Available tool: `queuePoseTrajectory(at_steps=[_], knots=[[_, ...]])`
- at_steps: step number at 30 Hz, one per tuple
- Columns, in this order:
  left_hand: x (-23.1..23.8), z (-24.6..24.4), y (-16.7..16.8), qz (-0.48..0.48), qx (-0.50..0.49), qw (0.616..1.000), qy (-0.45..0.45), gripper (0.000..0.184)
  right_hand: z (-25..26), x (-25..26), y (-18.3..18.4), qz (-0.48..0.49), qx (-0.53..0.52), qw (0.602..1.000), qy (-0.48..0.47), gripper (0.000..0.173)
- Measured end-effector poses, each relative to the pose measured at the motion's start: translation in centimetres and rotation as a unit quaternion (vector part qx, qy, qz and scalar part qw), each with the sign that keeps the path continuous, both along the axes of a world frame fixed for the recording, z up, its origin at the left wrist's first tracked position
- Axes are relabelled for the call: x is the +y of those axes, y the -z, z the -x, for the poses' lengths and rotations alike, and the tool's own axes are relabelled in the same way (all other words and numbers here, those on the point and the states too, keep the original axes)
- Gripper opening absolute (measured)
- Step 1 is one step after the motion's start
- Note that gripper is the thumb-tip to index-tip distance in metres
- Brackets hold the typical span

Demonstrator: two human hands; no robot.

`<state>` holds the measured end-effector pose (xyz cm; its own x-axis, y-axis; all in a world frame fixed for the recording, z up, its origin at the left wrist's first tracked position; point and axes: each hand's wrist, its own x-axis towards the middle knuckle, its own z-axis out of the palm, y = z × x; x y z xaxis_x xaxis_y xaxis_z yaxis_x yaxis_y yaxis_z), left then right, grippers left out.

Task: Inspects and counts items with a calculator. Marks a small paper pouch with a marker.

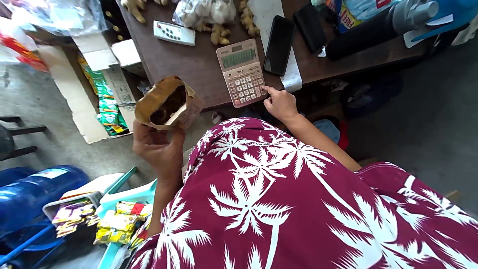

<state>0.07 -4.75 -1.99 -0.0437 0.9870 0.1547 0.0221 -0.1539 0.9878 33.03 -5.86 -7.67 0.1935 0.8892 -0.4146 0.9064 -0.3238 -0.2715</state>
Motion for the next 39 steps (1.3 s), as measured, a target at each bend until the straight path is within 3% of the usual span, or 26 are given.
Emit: queuePoseTrajectory(at_steps=[39], knots=[[1.4, -0.5, 0.0, 0.021, -0.003, 1.000, 0.012, 0.051, 0.0, 0.4, 0.0, 0.002, 0.018, 1.000, 0.020, 0.046]])
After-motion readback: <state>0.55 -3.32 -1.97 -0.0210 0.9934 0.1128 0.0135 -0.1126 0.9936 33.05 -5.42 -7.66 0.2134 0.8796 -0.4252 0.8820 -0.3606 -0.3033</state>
